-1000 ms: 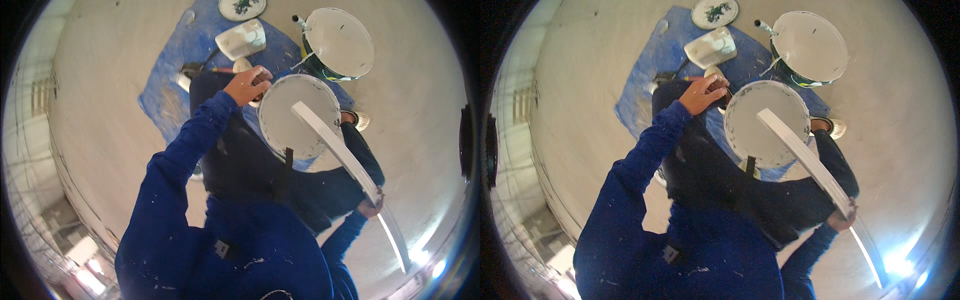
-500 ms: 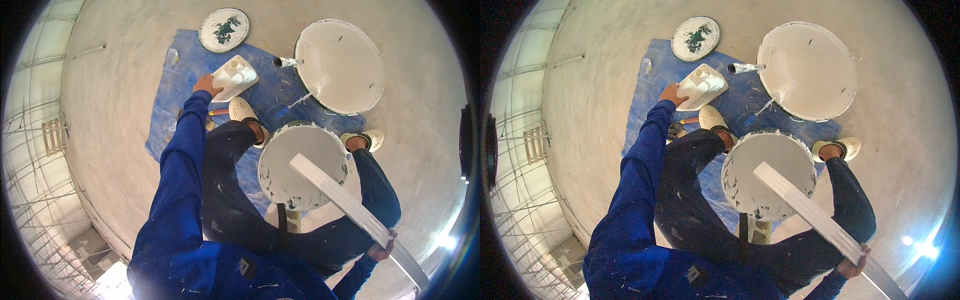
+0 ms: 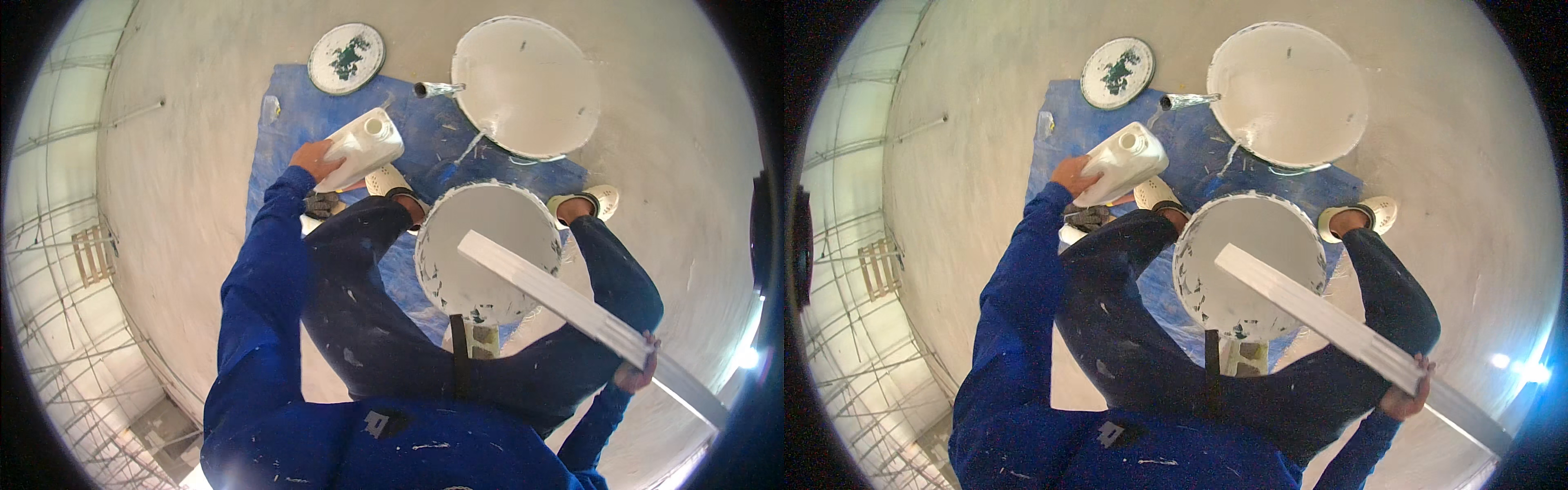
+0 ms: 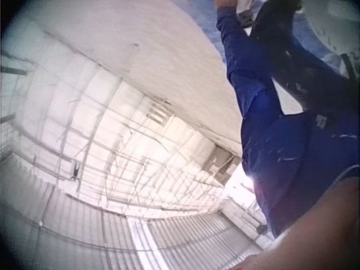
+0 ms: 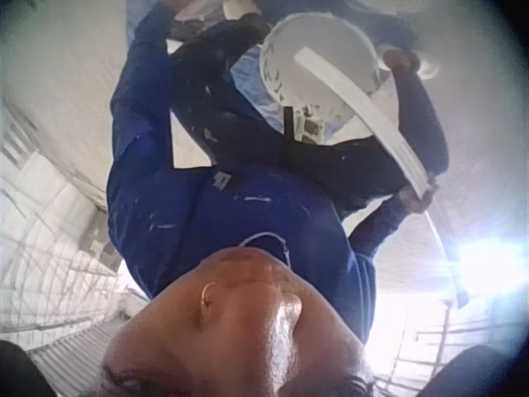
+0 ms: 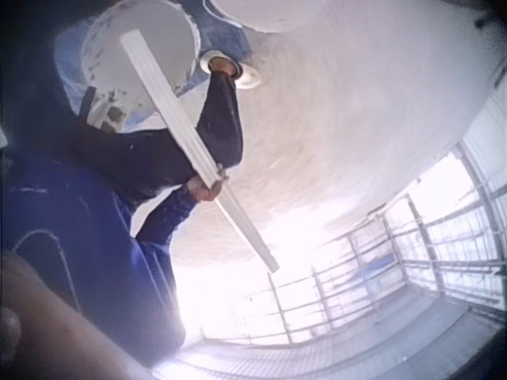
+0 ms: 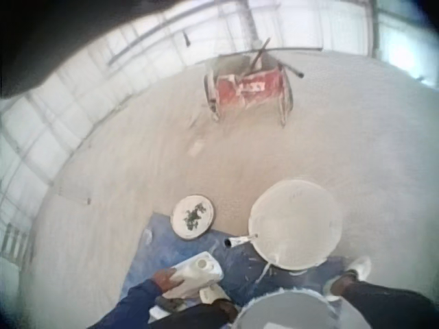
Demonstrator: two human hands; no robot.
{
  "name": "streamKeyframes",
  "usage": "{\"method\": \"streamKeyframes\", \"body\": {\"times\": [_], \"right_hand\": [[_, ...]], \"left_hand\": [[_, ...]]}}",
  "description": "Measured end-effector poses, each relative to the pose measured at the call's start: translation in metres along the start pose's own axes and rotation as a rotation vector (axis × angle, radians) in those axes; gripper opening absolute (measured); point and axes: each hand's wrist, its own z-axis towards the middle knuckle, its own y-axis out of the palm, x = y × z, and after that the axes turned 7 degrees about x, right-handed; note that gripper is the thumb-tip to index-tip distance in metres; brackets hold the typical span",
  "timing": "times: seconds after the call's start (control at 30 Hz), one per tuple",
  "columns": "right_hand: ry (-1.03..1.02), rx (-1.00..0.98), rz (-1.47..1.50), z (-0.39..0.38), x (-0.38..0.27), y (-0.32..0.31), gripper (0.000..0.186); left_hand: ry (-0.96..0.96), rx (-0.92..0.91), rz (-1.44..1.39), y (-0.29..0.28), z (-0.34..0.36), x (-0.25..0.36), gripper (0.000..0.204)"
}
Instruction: The person pours white paint from a large bucket into a smaller bucket, then uses a long metal rod to stir the contents. They add a liquid from a white plastic jug and continue mixing the paint thoroughly.
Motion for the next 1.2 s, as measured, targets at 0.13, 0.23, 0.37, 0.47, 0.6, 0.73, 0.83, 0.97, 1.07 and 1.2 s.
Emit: {"method": "streamKeyframes", "body": {"times": [0.13,0.23,0.37,0.47,0.6,0.73,0.83,0.97,1.07,1.2], "right_hand": [[-0.204,-0.199,0.008,-0.008,0.012,0.011,0.042],[0.013,-0.052,0.198,-0.02,0.01,0.026,0.035],[-0.226,-0.079,0.2,-0.038,0.003,0.047,0.033],[-0.213,-0.018,0.154,-0.047,-0.004,0.06,0.03],[-0.291,-0.083,0.207,-0.056,-0.007,0.069,0.027],[-0.323,-0.14,0.182,-0.061,-0.008,0.072,0.025],[-0.361,-0.175,0.139,-0.061,-0.007,0.072,0.024],[-0.353,-0.155,0.193,-0.058,-0.006,0.071,0.024],[-0.324,-0.134,0.209,-0.057,-0.006,0.071,0.025],[-0.316,-0.143,0.184,-0.058,-0.007,0.071,0.024]], "left_hand": [[0.047,-0.097,0.07,-0.069,-0.042,0.052,0.057],[0.131,-0.039,0.216,-0.105,-0.073,0.095,0.06],[0.259,-0.032,0.373,-0.135,-0.112,0.147,0.062],[0.197,-0.18,0.494,-0.146,-0.13,0.179,0.066],[0.272,-0.226,0.518,-0.146,-0.141,0.215,0.065],[0.32,-0.283,0.583,-0.136,-0.141,0.246,0.063],[0.361,-0.311,0.65,-0.129,-0.137,0.264,0.063],[0.365,-0.351,0.668,-0.123,-0.133,0.277,0.062],[0.371,-0.364,0.691,-0.118,-0.13,0.283,0.061],[0.355,-0.385,0.718,-0.114,-0.125,0.292,0.061]]}}
